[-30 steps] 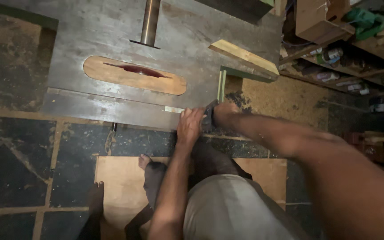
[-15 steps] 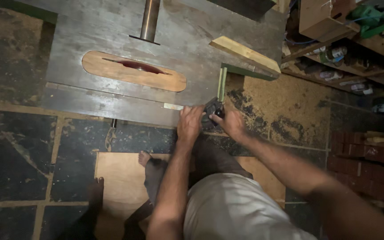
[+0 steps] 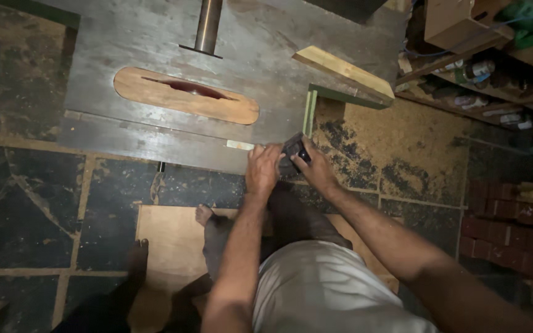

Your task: The person uses a table saw and a miter gauge to cut small pieces of wood. They also use a chisel and a brush to clean the surface and work on the material.

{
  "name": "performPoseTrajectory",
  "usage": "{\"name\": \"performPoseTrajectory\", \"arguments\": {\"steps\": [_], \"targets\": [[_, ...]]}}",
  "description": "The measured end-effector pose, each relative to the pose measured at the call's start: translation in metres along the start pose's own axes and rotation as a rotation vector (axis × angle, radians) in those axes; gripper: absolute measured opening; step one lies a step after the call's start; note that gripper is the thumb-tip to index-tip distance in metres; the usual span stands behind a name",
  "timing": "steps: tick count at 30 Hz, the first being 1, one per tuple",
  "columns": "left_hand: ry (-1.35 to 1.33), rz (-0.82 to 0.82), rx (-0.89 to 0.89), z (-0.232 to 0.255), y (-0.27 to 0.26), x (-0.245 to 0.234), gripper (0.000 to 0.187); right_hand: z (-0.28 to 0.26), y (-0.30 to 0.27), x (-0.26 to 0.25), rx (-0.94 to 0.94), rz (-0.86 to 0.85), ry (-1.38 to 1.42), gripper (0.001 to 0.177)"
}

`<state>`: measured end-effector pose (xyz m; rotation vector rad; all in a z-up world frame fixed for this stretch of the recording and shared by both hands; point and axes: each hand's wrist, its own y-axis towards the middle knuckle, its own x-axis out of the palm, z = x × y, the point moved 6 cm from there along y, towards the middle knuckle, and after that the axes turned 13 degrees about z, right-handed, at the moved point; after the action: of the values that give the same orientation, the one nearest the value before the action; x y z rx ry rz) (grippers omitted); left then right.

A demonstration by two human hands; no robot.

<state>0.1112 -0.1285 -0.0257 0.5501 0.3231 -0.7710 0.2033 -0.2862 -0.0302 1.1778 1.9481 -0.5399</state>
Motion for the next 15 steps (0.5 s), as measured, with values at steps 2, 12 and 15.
{"name": "performPoseTrajectory", "arguments": {"steps": [2,12,15], "targets": [[-0.011,0.006,-0.005,0.0015,-0.0006,-0.0020,0.023,0.0053,0.0012,0.0028,0.070,-0.042,-0.043,0.074],[-0.043,0.035,-0.009,0.0059,0.0009,-0.0071,0.022,0.0044,0.0011,0.0031,0.115,-0.059,-0.042,0.076],[-0.034,0.039,-0.005,0.0068,0.0006,-0.0080,0.021,0.0017,0.0005,0.0034,0.143,-0.085,0.009,0.076]]}}
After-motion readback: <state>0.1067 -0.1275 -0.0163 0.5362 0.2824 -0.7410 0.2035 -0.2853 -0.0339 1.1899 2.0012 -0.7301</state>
